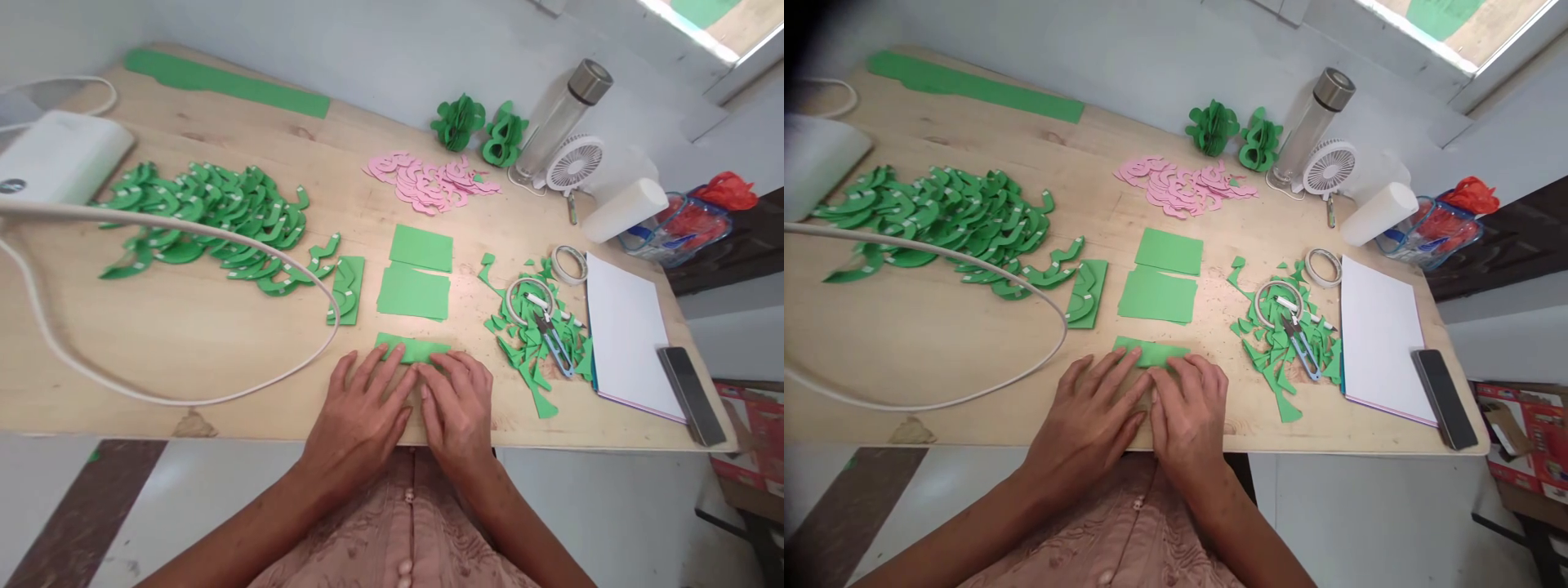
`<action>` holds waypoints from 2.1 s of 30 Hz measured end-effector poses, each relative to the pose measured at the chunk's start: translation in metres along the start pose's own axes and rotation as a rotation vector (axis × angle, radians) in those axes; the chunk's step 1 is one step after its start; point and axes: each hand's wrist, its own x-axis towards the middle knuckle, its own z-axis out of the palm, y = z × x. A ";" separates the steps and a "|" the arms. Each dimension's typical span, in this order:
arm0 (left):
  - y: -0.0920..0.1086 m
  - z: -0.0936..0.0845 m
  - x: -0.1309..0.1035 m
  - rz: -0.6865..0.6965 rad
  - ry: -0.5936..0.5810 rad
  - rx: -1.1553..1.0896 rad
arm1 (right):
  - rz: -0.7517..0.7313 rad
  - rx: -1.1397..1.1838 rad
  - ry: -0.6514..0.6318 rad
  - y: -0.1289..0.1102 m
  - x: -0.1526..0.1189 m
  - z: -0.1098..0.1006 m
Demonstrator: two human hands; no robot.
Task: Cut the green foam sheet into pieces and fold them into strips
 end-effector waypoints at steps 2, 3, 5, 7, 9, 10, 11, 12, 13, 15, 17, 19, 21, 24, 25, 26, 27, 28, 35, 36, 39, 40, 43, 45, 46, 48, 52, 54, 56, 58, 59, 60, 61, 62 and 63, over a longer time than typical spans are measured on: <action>0.000 0.000 0.000 0.003 0.003 0.001 | 0.004 -0.001 -0.006 -0.001 -0.001 0.002; 0.000 0.000 0.000 0.005 0.004 0.002 | 0.007 -0.003 -0.005 -0.001 -0.001 0.003; 0.001 0.000 0.000 0.007 0.006 0.004 | 0.013 -0.007 -0.005 -0.001 -0.002 0.004; 0.001 0.000 0.000 0.007 0.006 0.008 | 0.016 -0.013 -0.003 -0.001 -0.003 0.004; 0.001 0.000 0.000 0.006 0.007 0.013 | 0.020 -0.024 -0.002 -0.001 -0.004 0.004; 0.001 0.000 0.000 0.006 0.005 0.014 | 0.020 -0.030 -0.001 -0.001 -0.004 0.005; 0.001 0.000 0.000 0.005 0.002 0.014 | 0.019 -0.036 -0.002 0.000 -0.004 0.005; 0.001 0.000 0.000 0.005 -0.002 0.014 | 0.016 -0.040 -0.004 0.000 -0.005 0.005; 0.001 0.000 0.000 0.005 -0.005 0.013 | 0.010 -0.043 -0.006 0.000 -0.005 0.005; 0.001 0.000 0.000 0.005 -0.009 0.013 | 0.003 -0.046 -0.010 0.001 -0.005 0.006; 0.001 0.001 0.000 0.006 -0.004 0.016 | 0.004 -0.047 -0.014 0.001 -0.005 0.006; 0.001 0.001 0.000 0.009 0.002 0.023 | 0.010 -0.049 -0.018 0.001 -0.005 0.007; 0.001 0.001 0.000 0.013 0.007 0.028 | 0.016 -0.051 -0.022 0.001 -0.005 0.007; 0.001 0.001 0.000 0.015 0.012 0.032 | 0.022 -0.049 -0.026 0.002 -0.006 0.008; 0.001 0.001 0.000 0.014 0.011 0.032 | 0.022 -0.048 -0.027 0.002 -0.006 0.008; 0.001 0.001 0.000 0.013 0.009 0.032 | 0.021 -0.048 -0.027 0.002 -0.006 0.008; 0.001 0.001 0.000 0.012 0.006 0.032 | 0.020 -0.050 -0.028 0.003 -0.006 0.009; 0.001 0.001 0.000 0.010 0.004 0.031 | 0.019 -0.053 -0.026 0.003 -0.006 0.009; 0.001 0.002 -0.001 0.006 -0.011 0.028 | 0.013 -0.053 -0.016 0.003 -0.006 0.009; 0.001 0.002 -0.001 0.006 -0.011 0.026 | 0.014 -0.053 -0.018 0.003 -0.006 0.009; 0.001 0.002 -0.001 0.007 -0.016 0.025 | 0.013 -0.056 -0.022 0.003 -0.006 0.009; 0.001 0.002 -0.001 0.006 -0.017 0.026 | 0.012 -0.057 -0.021 0.003 -0.006 0.009; 0.001 0.002 -0.001 0.003 -0.011 0.031 | 0.013 -0.058 -0.021 0.003 -0.006 0.009; 0.001 0.003 -0.001 0.004 -0.009 0.033 | 0.013 -0.058 -0.021 0.003 -0.006 0.009; 0.001 0.003 -0.001 0.005 -0.009 0.035 | 0.016 -0.057 -0.018 0.003 -0.006 0.009; 0.001 0.003 -0.001 0.005 -0.012 0.038 | 0.023 -0.054 -0.015 0.002 -0.006 0.009; 0.001 0.002 -0.001 0.005 -0.011 0.046 | 0.030 -0.049 -0.021 0.002 -0.005 0.010; 0.002 0.003 -0.001 0.006 -0.010 0.047 | 0.028 -0.050 -0.019 0.002 -0.005 0.010; 0.001 0.003 -0.001 0.006 -0.011 0.047 | 0.024 -0.052 -0.012 0.002 -0.005 0.010; 0.001 0.003 -0.001 0.006 -0.011 0.045 | 0.022 -0.055 -0.008 0.002 -0.006 0.010; 0.001 0.003 -0.001 0.007 -0.010 0.044 | 0.021 -0.058 -0.007 0.002 -0.006 0.010; 0.001 0.003 -0.001 0.007 -0.010 0.042 | 0.020 -0.060 -0.006 0.002 -0.006 0.010; 0.001 0.003 -0.001 0.007 -0.009 0.041 | 0.018 -0.061 -0.005 0.002 -0.006 0.010; 0.001 0.003 -0.001 0.007 -0.008 0.039 | 0.018 -0.061 -0.004 0.002 -0.006 0.010; 0.001 0.003 -0.001 0.007 -0.007 0.038 | 0.018 -0.060 -0.004 0.001 -0.006 0.010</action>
